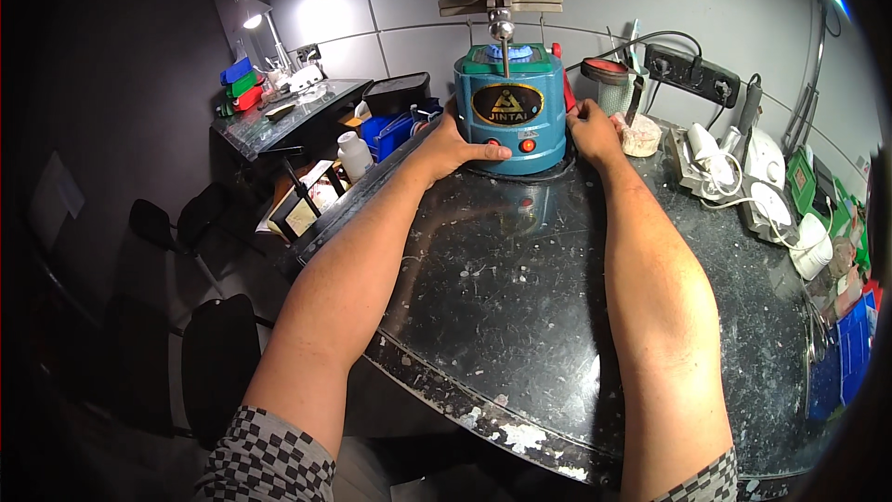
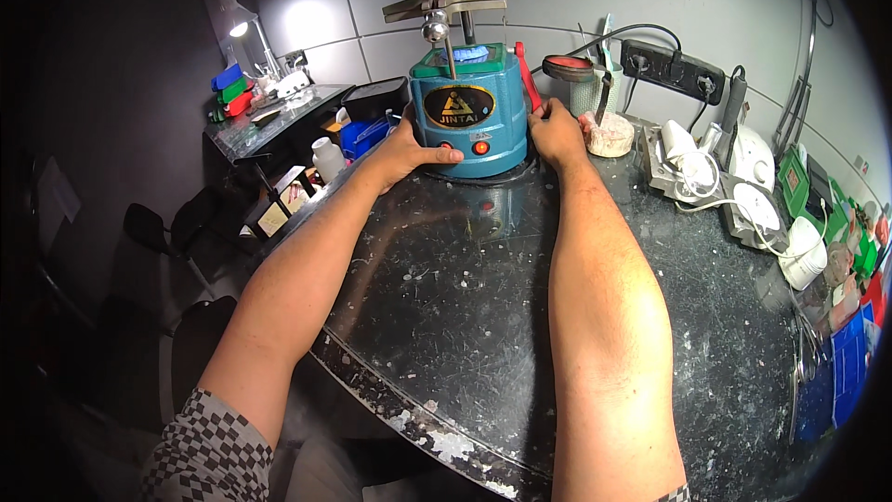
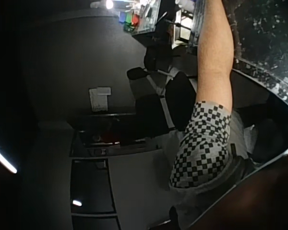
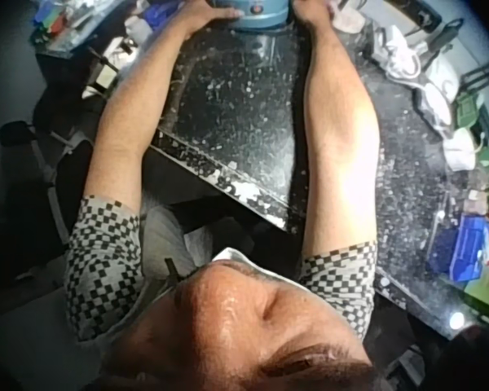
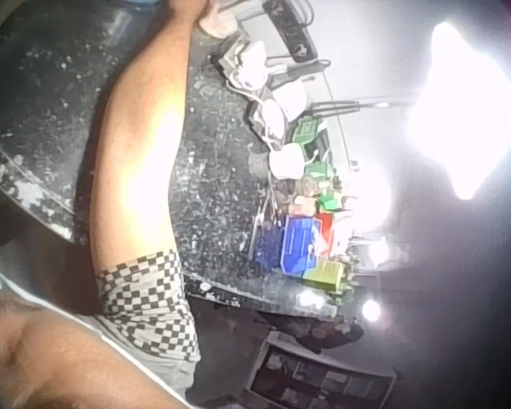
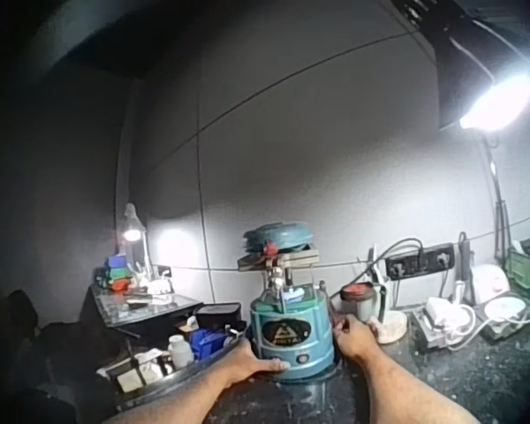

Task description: The person operates a dental drilling machine on a workbench to drill into a plaster dental model. The person holds the machine base with one hand and pulls the activation lever with the other hand to lower the drill bit into the model.

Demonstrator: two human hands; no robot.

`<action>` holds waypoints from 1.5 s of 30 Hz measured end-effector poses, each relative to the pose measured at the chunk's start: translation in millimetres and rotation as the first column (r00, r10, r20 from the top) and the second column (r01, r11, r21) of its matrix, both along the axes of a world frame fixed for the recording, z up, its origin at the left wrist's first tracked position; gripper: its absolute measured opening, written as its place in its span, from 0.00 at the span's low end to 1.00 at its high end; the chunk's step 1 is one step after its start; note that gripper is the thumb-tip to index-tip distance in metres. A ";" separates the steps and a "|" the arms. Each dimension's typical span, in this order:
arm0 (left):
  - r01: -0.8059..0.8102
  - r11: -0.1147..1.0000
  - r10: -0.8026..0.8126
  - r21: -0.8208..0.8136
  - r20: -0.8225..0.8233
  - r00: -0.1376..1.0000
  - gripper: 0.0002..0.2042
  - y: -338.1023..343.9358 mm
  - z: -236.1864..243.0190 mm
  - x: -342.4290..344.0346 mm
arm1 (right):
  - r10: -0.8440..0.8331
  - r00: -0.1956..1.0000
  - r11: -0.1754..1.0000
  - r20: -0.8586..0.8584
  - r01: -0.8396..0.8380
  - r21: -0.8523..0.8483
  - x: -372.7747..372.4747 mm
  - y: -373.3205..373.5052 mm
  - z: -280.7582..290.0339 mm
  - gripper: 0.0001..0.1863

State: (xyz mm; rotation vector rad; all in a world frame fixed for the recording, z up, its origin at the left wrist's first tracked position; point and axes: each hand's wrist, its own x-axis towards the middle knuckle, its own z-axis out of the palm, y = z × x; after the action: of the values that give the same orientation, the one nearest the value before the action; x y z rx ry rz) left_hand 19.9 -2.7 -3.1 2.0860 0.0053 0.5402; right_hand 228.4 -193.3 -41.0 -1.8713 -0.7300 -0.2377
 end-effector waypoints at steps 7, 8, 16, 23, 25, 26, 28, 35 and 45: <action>-0.009 1.000 0.009 0.009 0.009 1.000 0.70 -1.9 -0.2 0.8 | -0.012 1.000 1.000 0.004 0.012 -0.027 1.6 -1.0 0.4 0.12; -0.008 1.000 0.008 0.009 0.009 1.000 0.70 -2.7 0.9 0.7 | -0.015 1.000 1.000 0.008 0.015 -0.025 2.8 -1.0 -0.4 0.12; 0.000 1.000 0.000 0.018 0.008 1.000 0.69 -2.2 1.5 -0.5 | -0.015 1.000 1.000 0.000 0.015 -0.020 2.5 1.1 -1.3 0.12; 0.025 1.000 -0.025 -0.011 0.013 1.000 0.69 -2.4 1.0 -0.2 | -0.007 1.000 1.000 0.009 0.007 -0.021 6.1 2.1 -3.3 0.12; 0.016 1.000 -0.016 -0.020 0.009 1.000 0.68 -3.0 1.8 -2.1 | 0.003 1.000 1.000 0.018 -0.003 -0.010 5.1 2.0 -1.8 0.12; 0.019 1.000 -0.019 -0.020 0.010 1.000 0.68 -3.7 2.7 -1.5 | -0.007 1.000 1.000 0.018 0.007 -0.019 4.8 0.5 -1.2 0.12; 0.014 1.000 -0.014 -0.025 -0.010 1.000 0.67 -3.1 1.5 -0.2 | -0.017 1.000 0.999 0.012 0.017 -0.029 1.6 0.3 -0.8 0.12; 0.008 1.000 -0.008 -0.019 0.022 1.000 0.66 -0.1 -1.4 0.7 | -0.045 0.999 0.998 0.007 0.045 -0.046 -2.3 -0.1 3.4 0.14; -0.022 1.000 0.022 0.001 0.002 1.000 0.66 -2.0 -1.3 -0.6 | -0.037 0.999 0.998 0.004 0.037 -0.059 -9.2 -1.7 6.6 0.13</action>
State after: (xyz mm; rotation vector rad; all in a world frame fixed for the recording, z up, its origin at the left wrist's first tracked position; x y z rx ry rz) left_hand 19.3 -4.7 -4.4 2.0890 0.0263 0.5553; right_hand 219.2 -195.0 -34.4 -1.9422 -0.7117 -0.2452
